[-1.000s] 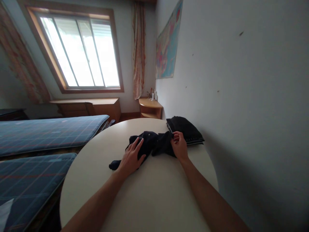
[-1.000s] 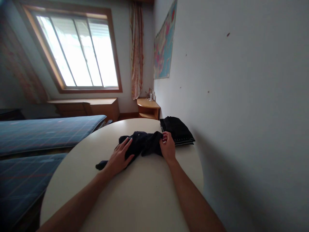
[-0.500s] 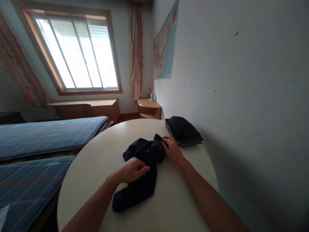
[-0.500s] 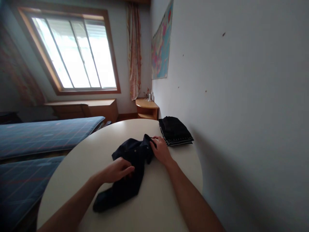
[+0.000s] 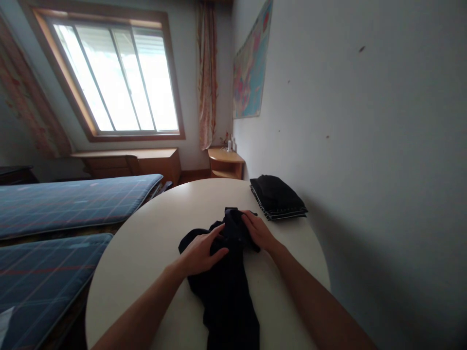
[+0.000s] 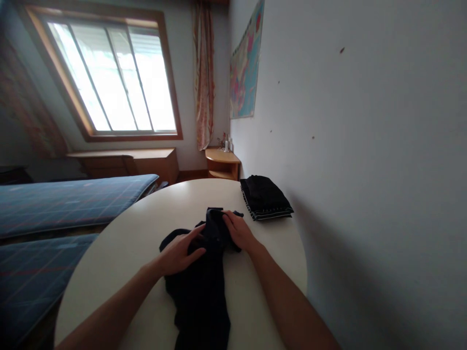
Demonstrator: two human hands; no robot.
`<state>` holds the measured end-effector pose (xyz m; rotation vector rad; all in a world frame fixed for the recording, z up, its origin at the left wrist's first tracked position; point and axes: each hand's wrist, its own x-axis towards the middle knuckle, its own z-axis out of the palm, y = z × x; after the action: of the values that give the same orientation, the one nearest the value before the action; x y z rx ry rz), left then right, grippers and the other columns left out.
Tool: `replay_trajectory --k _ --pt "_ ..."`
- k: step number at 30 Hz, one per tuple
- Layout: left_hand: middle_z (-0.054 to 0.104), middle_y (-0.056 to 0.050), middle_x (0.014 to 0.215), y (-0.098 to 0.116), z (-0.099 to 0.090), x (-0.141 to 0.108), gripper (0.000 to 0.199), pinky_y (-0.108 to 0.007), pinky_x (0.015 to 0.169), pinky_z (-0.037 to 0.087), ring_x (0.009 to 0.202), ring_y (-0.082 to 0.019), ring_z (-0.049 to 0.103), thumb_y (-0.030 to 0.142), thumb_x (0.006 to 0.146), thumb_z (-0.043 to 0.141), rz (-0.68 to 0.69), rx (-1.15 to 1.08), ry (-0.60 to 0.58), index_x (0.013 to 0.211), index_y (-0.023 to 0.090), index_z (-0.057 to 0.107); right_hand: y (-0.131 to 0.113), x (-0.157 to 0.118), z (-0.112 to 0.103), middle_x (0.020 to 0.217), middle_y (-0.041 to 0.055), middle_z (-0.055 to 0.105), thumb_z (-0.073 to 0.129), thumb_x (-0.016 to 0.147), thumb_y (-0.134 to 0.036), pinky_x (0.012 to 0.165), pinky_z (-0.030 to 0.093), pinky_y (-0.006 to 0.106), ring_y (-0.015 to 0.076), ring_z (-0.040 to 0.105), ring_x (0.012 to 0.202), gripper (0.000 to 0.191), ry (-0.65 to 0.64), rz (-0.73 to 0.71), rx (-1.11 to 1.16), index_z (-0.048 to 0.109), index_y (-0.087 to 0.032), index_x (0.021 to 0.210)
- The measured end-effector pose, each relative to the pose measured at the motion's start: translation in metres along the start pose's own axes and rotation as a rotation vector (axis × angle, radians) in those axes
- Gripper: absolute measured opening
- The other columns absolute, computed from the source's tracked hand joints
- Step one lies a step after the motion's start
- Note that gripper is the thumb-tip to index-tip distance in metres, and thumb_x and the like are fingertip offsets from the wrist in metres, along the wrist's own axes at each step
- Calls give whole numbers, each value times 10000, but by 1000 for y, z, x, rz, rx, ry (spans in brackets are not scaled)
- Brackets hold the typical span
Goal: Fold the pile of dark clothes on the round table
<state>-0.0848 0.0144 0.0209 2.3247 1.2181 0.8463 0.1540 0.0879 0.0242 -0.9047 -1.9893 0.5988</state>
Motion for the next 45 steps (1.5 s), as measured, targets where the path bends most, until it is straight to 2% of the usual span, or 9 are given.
replay_trajectory --k 5,12,16,21,25,29,36,42,45 --pt "705 -39 1014 15 -3 -1 665 -312 709 540 655 -151 653 429 941 506 -76 -100 67 1530 262 247 -2 0 -3 969 47 694 369 1020 -419 852 472 341 208 634 912 339 -22 -61 -36 643 -229 1079" --pt "471 -109 1464 7 8 7 287 -496 1106 374 1392 -275 392 302 900 559 20 55 339 1181 241 555 -20 -1 4 1045 65 684 400 1016 -383 893 469 331 192 621 981 313 -205 -223 -43 650 -225 1120" --pt "624 -115 1306 -2 10 10 189 -471 1011 457 1223 -271 581 344 939 499 -113 -30 304 1089 235 536 -12 -2 0 1084 55 699 428 1006 -422 917 461 345 198 634 1007 323 -183 -148 -34 654 -236 1141" --pt "708 -81 981 -16 -4 11 290 -422 852 529 946 -260 689 415 918 517 -257 -91 598 1122 210 497 3 -5 -11 1082 88 687 525 946 -502 931 458 391 232 626 1015 379 -142 -85 -65 659 -199 1131" --pt "685 -102 1059 -25 -16 11 369 -388 806 553 936 -240 683 450 908 529 -260 -202 767 1168 192 492 4 -6 -6 1029 87 682 673 846 -492 897 480 397 236 621 958 385 -192 -73 -89 669 -182 1074" --pt "687 -91 1081 -23 -24 9 400 -355 790 565 926 -224 685 460 882 569 -198 -256 734 1178 193 526 3 -3 3 974 56 692 575 914 -468 797 519 348 217 636 925 295 -202 -24 127 645 -193 996" --pt "710 -15 881 -16 -46 2 388 -268 631 505 599 -131 598 491 798 656 -205 47 813 1065 210 623 0 4 1 790 -5 646 569 889 -531 590 492 261 166 619 699 315 190 140 388 557 -231 985" --pt "736 -57 960 -40 -42 2 480 -360 780 517 811 -219 696 458 870 544 -224 60 357 1284 216 528 13 7 -1 971 59 681 561 881 -535 660 532 310 199 659 796 345 285 190 348 554 -227 1038" --pt "710 -98 1088 -55 -35 3 508 -428 921 484 998 -260 677 405 824 583 -181 72 267 1284 200 518 23 7 -11 1012 79 689 537 886 -537 739 537 346 228 667 891 368 350 212 240 571 -216 1063"
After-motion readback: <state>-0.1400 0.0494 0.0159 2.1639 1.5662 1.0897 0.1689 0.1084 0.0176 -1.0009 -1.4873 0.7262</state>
